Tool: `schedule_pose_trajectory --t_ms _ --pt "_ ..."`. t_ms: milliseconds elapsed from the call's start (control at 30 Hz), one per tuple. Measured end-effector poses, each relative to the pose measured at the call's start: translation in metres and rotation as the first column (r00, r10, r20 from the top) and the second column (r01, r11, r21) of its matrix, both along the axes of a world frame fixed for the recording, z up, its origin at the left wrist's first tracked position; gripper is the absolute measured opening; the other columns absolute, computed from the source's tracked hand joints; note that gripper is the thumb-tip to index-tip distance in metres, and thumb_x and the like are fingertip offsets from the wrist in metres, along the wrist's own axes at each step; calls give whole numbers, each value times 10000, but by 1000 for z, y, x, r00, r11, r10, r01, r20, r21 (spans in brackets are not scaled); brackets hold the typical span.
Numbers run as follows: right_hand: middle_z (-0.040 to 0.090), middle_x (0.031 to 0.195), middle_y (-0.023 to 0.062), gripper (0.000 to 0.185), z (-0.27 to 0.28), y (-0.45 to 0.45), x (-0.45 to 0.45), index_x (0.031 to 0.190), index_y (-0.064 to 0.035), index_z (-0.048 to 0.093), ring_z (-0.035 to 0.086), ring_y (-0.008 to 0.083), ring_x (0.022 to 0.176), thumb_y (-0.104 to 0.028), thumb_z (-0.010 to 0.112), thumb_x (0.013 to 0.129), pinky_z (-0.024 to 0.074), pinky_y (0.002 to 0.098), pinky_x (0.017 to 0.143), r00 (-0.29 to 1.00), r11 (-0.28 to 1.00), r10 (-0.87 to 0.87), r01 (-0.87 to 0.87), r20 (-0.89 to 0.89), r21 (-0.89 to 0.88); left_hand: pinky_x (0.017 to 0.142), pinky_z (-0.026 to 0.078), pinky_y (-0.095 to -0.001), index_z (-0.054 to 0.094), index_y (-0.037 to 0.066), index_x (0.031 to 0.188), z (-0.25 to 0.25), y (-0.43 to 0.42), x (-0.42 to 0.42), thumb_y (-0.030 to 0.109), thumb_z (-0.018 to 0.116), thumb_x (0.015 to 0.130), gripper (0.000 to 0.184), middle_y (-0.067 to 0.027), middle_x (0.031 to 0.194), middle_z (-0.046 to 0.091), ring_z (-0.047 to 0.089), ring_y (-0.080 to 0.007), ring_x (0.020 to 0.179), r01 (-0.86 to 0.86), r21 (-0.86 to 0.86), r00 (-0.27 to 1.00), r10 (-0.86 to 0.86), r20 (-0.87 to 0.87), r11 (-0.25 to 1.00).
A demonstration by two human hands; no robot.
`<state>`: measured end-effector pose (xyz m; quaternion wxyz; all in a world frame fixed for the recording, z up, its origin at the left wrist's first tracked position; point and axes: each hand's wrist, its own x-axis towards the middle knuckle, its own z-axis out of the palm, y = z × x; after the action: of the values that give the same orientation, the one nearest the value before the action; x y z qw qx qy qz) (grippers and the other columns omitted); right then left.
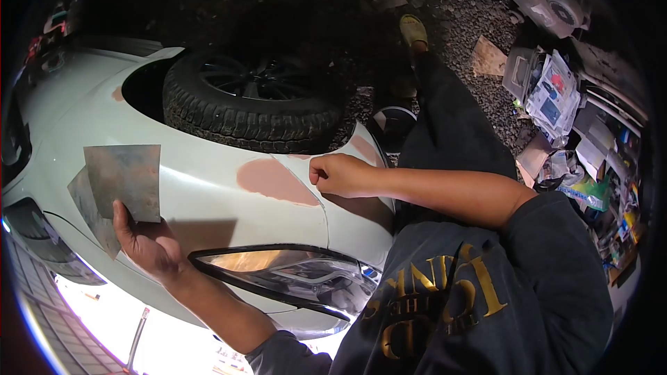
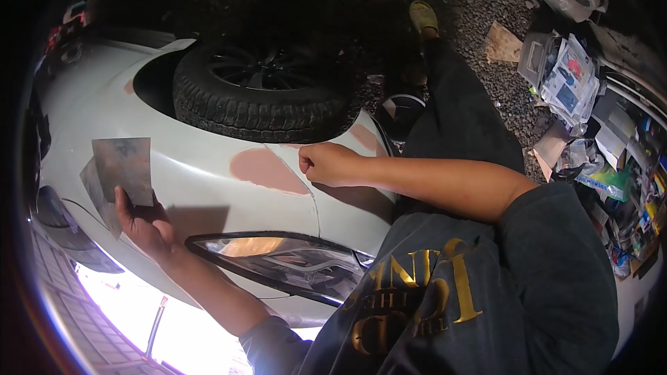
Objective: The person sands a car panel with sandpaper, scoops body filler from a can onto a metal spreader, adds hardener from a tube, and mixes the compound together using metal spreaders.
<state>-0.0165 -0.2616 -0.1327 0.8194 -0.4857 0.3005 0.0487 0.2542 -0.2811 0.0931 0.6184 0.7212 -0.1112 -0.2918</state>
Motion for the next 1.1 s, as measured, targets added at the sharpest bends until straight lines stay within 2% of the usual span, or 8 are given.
schedule_pose_trajectory --t_ms 167,267,567,767,867,967,1067,1100 --pt "617 909 103 95 4 7 -15 884 -29 608 594 242 835 -109 605 834 461 354 734 986 981 26 6 163 -194 1057 445 -389 602 0 1231 -1 2 2 195 610 953 340 -133 1287 605 575 -259 1182 35 -2 999 -35 16 999" --pt "617 880 106 108 9 1 -16 864 -28 613 598 247 809 -130 619 829 462 356 720 984 986 29 0 175 -164 1055 443 -393 600 1 1237 -2 4 3 199 594 962 340 -132 1296 601 572 -260 1188 38 7 998 -38 40 999" --pt "654 755 114 91 11 -12 -6 795 -60 622 625 259 732 -149 641 793 467 391 661 982 981 185 -182 45 -66 1042 444 -393 593 -3 1258 -2 2 1 212 604 952 374 -129 1296 602 575 -263 1180 4 13 1000 -4 26 1000" --pt "655 771 119 93 15 -17 -3 796 -60 622 625 254 742 -151 641 787 467 384 670 973 973 231 -230 6 -31 1028 442 -389 578 -24 1267 -4 0 -2 209 619 941 403 -126 1279 605 569 -258 1167 7 15 998 -8 62 1000" --pt "667 809 138 92 17 -19 -1 797 -56 622 641 286 775 -148 629 787 473 402 687 967 966 255 -255 -9 -42 1028 442 -389 577 -25 1269 -4 -1 -3 211 614 944 403 -126 1280 604 568 -258 1168 12 14 998 -12 57 1000" --pt "673 849 162 95 21 -16 3 822 -49 626 650 326 824 -137 597 803 479 430 713 974 968 214 -221 -70 -118 1044 439 -403 583 -20 1262 -4 0 -3 204 597 954 381 -135 1303 592 562 -270 1189 17 16 998 -17 61 1000" --pt "668 824 152 89 11 -5 2 827 -40 598 641 328 783 -125 572 840 475 419 697 999 978 33 -40 -39 -205 1077 430 -425 606 -8 1239 -3 3 0 175 566 972 326 -151 1343 572 550 -292 1227 37 4 998 -37 49 999" --pt "668 837 151 90 10 -6 1 843 -42 602 642 330 803 -122 562 848 476 420 710 998 980 28 -37 -50 -197 1082 426 -427 607 -6 1239 -3 4 0 167 561 974 320 -152 1346 569 548 -295 1228 46 1 998 -47 48 999"
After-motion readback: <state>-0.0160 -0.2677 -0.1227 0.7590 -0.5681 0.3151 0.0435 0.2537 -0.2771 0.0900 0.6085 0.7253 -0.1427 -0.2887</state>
